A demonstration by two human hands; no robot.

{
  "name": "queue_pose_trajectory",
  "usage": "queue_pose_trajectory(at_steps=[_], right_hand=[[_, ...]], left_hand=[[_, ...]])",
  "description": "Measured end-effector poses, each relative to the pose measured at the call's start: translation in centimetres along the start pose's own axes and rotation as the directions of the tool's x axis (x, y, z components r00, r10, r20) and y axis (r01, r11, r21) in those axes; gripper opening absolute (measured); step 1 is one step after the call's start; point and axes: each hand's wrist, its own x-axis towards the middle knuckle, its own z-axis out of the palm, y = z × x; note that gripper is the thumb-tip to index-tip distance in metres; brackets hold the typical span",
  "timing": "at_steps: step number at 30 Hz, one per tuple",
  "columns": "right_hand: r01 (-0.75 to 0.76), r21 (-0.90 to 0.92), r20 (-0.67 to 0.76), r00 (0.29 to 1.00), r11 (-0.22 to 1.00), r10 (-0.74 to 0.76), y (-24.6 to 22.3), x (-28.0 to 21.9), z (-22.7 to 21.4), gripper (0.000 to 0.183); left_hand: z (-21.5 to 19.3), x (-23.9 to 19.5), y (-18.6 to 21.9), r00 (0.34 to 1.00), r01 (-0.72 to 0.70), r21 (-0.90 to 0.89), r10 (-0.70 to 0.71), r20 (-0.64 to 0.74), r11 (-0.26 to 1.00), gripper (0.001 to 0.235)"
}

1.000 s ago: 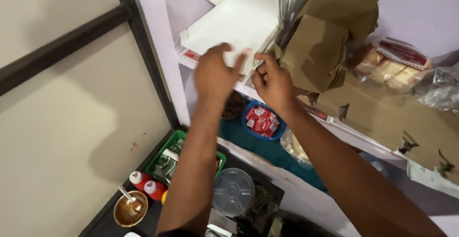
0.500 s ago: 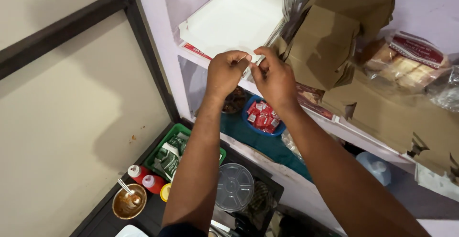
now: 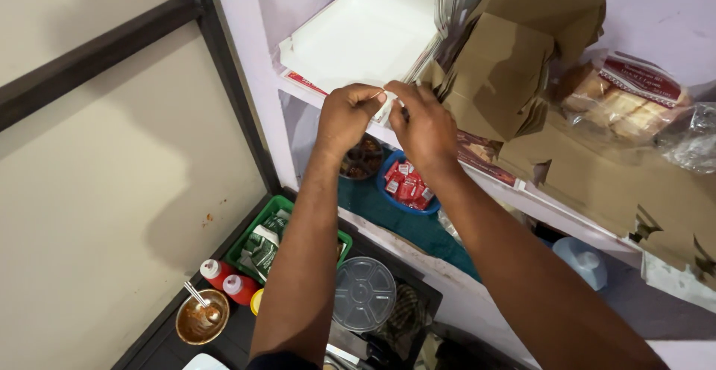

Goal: The recorder removes a pizza from the oven, then assembles a cardboard pizza box.

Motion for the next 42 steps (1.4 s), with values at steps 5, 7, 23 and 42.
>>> queue_pose_trajectory(at_steps=[5,7,23,42], right_hand=[[-0.154,0.019,0.068,0.986,0.988,0.152,-0.1,0.0,0.1,0.024],[-0.156,0.011,0.058,0.986,0.988,0.155,0.2,-0.1,0.2,0.022],[-0.217,0.118,0.052,0.976,0.969,0.212,-0.1,0.0,-0.2,0.048],[-0.216,0.182,0.039,0.976,0.959,0.212,0.4,0.1,-1.0,0.041]], left_hand=[[0.0,-0.4,1.5,0.999,0.046,0.07,-0.045,-0.012,0.996,0.017],[0.2,-0.7,2.0,0.999,0.022,0.083,-0.018,-0.046,0.996,0.017],[0.4,2.0,5.0,0.986,0.155,0.183,-0.14,-0.093,0.971,0.031],[6.4,15.9,-0.1,0.854,-0.028,0.88,-0.447,0.268,0.474,0.046]])
